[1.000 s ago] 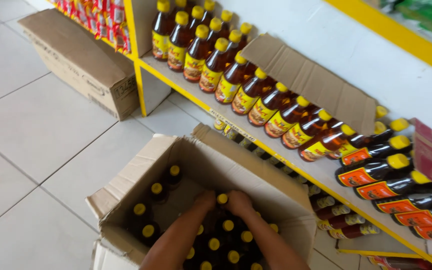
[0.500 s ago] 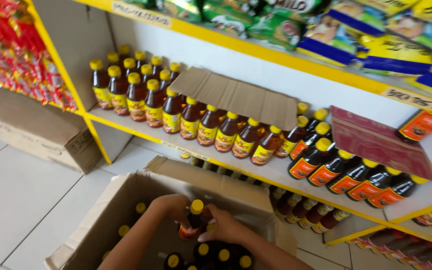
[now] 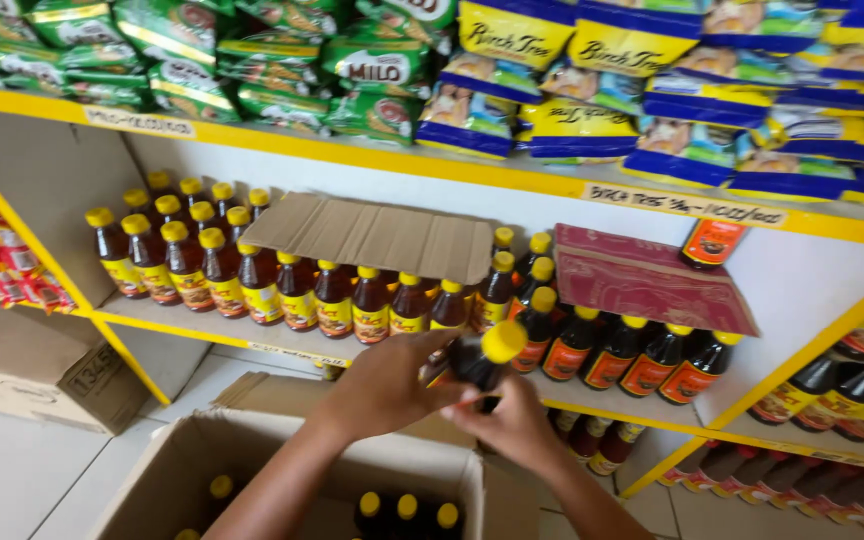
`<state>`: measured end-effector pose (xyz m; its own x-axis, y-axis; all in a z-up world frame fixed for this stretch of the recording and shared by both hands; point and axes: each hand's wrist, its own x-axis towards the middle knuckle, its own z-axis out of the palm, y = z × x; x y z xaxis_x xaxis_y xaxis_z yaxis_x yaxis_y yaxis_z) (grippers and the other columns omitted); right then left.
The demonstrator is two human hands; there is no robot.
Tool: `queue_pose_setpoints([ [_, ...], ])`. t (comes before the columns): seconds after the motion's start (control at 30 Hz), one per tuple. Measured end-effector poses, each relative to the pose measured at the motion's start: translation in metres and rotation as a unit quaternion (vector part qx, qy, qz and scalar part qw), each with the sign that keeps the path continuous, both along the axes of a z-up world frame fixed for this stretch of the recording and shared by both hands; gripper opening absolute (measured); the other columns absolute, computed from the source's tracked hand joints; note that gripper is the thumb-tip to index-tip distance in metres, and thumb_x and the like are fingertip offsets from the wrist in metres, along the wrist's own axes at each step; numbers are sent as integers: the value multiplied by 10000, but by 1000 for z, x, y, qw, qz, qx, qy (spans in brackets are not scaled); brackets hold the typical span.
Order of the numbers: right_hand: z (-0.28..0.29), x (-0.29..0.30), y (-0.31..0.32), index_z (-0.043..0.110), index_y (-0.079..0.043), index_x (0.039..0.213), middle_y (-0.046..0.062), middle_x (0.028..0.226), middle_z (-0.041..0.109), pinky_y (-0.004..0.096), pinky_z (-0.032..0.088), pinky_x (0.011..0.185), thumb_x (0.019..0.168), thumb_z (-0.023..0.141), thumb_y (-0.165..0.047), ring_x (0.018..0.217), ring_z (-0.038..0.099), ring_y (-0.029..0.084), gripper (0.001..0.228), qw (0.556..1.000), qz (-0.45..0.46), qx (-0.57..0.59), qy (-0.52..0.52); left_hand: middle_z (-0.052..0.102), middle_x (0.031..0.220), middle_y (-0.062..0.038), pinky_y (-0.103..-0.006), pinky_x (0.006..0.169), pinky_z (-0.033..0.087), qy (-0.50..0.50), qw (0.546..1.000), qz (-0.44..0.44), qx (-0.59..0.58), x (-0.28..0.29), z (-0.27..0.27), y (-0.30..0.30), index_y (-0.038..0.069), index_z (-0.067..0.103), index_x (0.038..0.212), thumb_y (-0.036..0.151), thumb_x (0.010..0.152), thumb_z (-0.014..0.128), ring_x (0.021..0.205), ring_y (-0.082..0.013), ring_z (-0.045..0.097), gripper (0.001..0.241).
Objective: Stocking bottles of condiments and packets of milk powder onto grocery store shelves from a box.
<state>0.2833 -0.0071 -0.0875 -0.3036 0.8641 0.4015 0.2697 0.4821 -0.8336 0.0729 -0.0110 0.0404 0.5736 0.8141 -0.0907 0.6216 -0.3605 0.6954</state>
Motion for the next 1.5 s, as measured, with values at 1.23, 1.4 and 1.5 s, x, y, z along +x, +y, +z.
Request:
queue_pose_setpoints([
  [1.23, 21, 210, 73, 499, -18, 1475, 202, 1236, 629, 536, 452, 981, 890, 747, -280, 1146, 593, 393, 687, 816, -503, 260, -118, 770, 1030, -169, -401, 818, 576, -242, 956, -14, 163, 365, -59, 222, -2, 662, 1207, 335, 794, 806, 975, -279, 754, 553],
  [1.4, 24, 213, 80, 549, -28, 1433, 199, 1415, 609, 593, 375, 1113, 947, 648, -273, 1286, 581, 382, 553, 817, -496, 248, -159, 785, 916, -137, -393, 754, 588, -194, 976, 17, 101, 385, -59, 241, 22, 708, 1104, 339, 899, 731, 855, -248, 779, 378],
  [1.5, 21, 218, 83, 587, -32, 1393, 184, 1467, 586, 592, 363, 1150, 979, 620, -263, 1311, 574, 367, 476, 838, -475, 226, -143, 769, 912, -108, -383, 681, 616, -242, 968, -22, 67, 387, -65, 248, 19, 678, 1083, 277, 911, 669, 795, -214, 781, 310],
])
